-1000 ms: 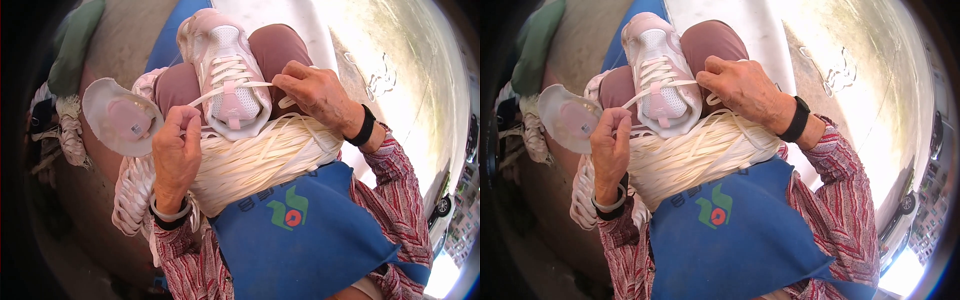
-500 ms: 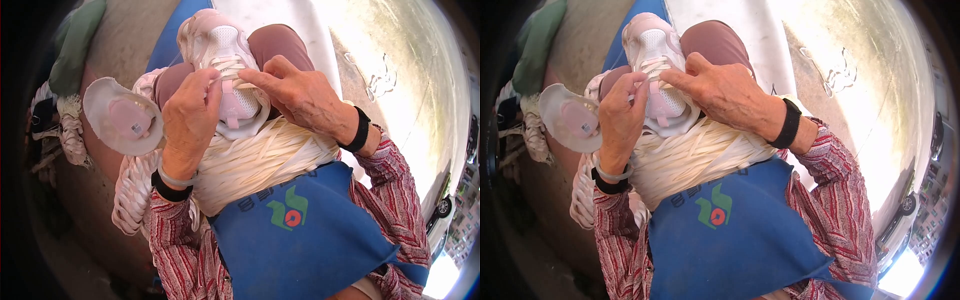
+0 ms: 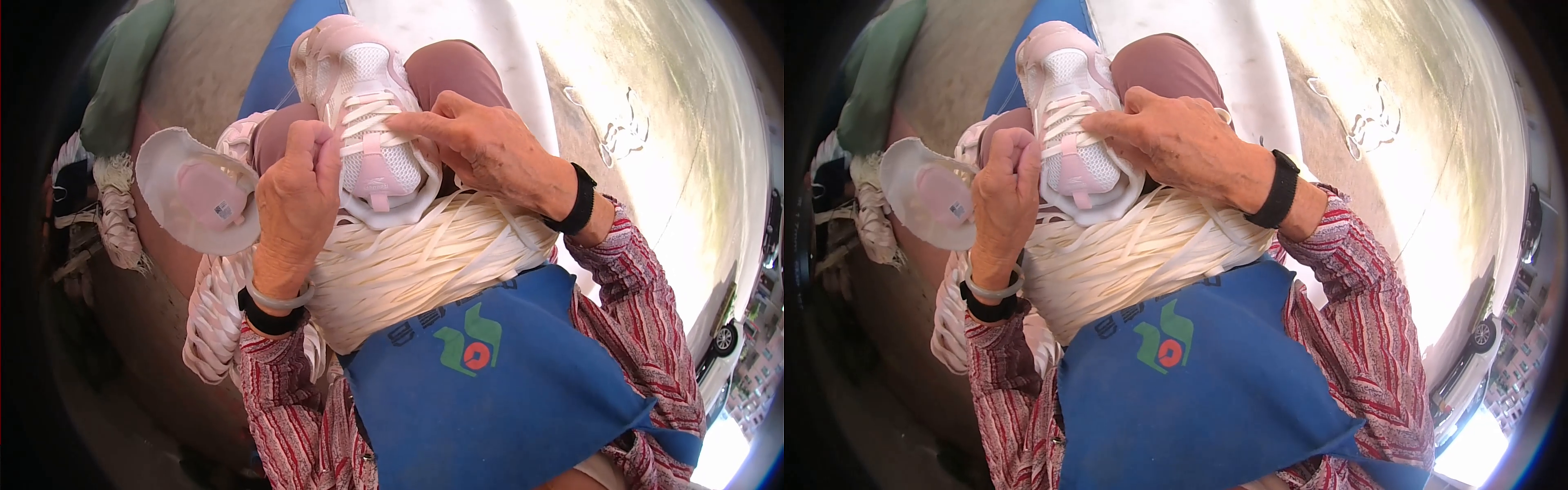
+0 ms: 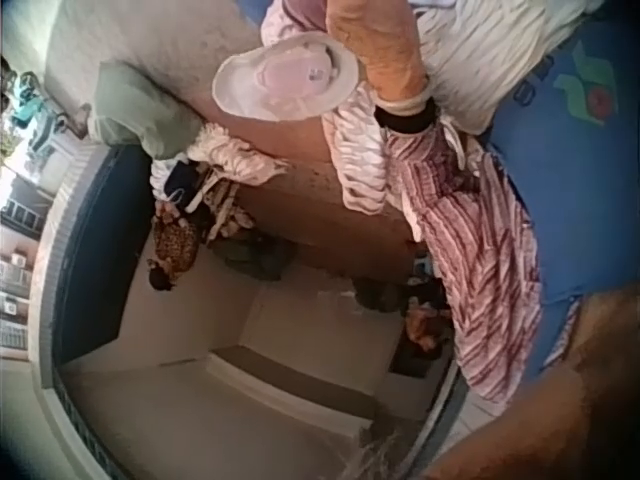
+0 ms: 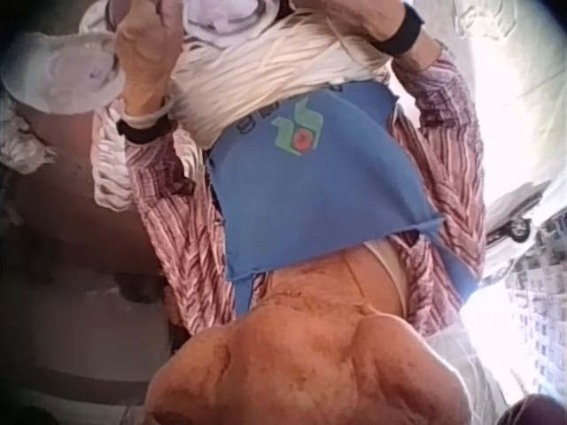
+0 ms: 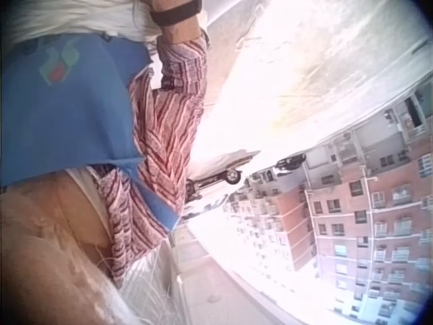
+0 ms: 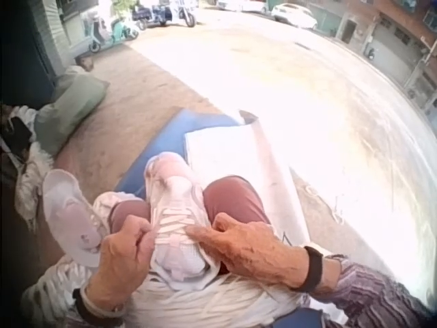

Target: Threading laces through the eyelets of a shoe upper.

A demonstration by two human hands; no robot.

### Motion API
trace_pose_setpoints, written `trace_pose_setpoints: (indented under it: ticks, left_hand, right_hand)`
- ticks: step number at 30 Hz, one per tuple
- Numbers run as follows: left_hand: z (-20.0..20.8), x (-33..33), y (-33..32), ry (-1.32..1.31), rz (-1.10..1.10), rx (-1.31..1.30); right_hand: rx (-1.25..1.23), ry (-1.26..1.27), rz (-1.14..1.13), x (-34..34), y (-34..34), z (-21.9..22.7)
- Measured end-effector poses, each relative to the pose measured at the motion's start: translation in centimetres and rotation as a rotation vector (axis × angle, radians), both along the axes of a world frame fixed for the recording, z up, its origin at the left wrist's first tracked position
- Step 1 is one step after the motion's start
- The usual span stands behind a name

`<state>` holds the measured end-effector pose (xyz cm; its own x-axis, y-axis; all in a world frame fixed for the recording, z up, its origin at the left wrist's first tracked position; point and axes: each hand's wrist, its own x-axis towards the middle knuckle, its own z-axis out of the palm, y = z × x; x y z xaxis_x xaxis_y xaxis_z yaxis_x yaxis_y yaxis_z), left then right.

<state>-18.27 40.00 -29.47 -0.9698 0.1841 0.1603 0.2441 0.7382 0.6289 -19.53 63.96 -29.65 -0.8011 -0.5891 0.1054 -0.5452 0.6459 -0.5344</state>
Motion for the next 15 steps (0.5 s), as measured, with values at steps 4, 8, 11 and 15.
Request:
trace_pose_setpoints:
  ticks: [4, 8, 11, 15]
  left_hand:
    - [-0.1, 0.9, -2.5, -0.115, 0.025, 0.099]
    - [1.9, 2.2, -5.6, -0.421, 0.069, 0.257]
    - [1.3, 3.4, -8.8, -0.391, 0.086, 0.299]
    - [3.8, 4.9, -13.1, -0.124, 0.46, 0.498]
  right_hand:
    - [-0.093, 0.103, -0.058, -0.2, 1.5, 0.5]
    - [0.036, 0.069, -0.066, -0.2, 4.1, 0.9]
    - [0.031, -0.038, -0.028, 0.1, 5.0, 0.5]
    - [0.166, -0.195, -0.027, 0.0, 6.7, 0.1]
